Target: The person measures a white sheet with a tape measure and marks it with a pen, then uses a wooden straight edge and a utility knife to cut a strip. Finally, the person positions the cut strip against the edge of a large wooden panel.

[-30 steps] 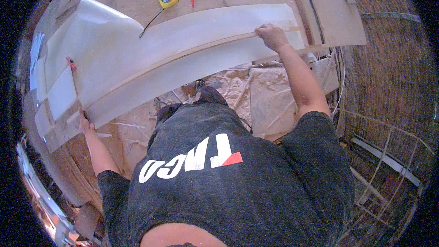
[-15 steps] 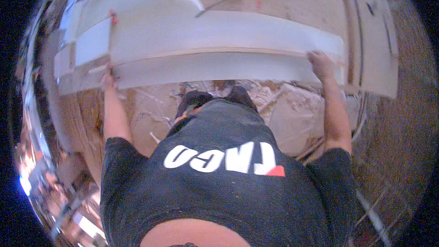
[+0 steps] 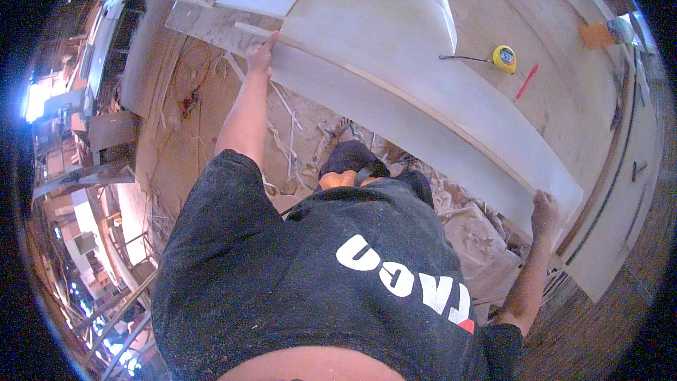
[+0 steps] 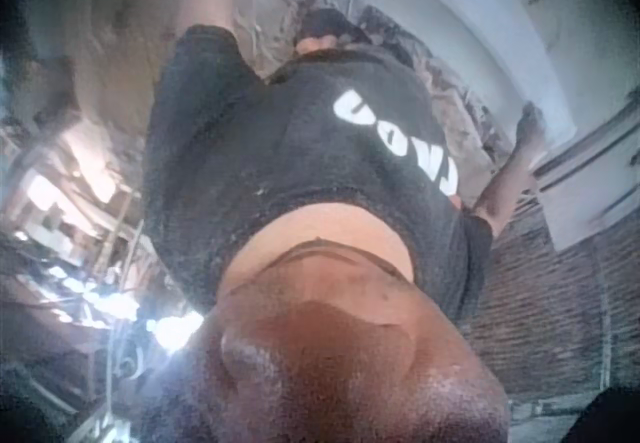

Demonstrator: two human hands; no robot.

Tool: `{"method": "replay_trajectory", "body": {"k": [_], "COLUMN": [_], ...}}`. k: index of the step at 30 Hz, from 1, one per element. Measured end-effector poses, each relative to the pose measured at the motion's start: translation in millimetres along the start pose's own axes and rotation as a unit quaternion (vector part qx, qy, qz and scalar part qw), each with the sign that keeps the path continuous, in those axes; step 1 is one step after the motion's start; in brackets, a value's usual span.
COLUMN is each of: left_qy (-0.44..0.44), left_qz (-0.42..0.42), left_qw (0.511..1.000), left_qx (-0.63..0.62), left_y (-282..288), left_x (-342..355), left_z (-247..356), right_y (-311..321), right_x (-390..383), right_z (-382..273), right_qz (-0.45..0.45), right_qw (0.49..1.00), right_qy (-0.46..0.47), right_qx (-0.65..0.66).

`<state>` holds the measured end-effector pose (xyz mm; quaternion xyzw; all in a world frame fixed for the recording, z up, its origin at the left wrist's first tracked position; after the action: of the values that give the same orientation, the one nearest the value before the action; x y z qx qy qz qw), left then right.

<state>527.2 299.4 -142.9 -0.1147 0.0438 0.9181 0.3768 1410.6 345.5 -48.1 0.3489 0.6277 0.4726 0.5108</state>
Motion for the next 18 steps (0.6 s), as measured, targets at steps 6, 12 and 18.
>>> {"method": "replay_trajectory", "body": {"k": [6,12,18], "left_qy": [-0.005,-0.033,-0.027], "left_qz": [0.018,0.080,0.148], "left_qw": [1.000,0.995,0.979], "left_qx": [-0.009,0.039,0.140], "left_y": [-11,-10,-4], "left_x": [-14,-24,-18], "left_z": [17,18,6], "right_y": [-9,-9,-11], "right_x": [2,1,0], "right_z": [13,10,10], "right_qz": [0.011,0.016,0.018], "right_qw": [0.999,0.998,0.999], "right_qy": [0.002,0.009,0.009], "right_qx": [0.051,0.052,0.037]}}
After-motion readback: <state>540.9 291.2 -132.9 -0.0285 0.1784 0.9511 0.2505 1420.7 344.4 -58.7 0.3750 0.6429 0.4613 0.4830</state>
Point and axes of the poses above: each hand's wrist, its own x-axis towards the middle knuckle, its own y-axis out of the back of the hand, z = x × y, the point moved 6 cm from there along x, towards the middle knuckle, and after that the axes turned 8 degrees about -z, right-handed, at the moved point
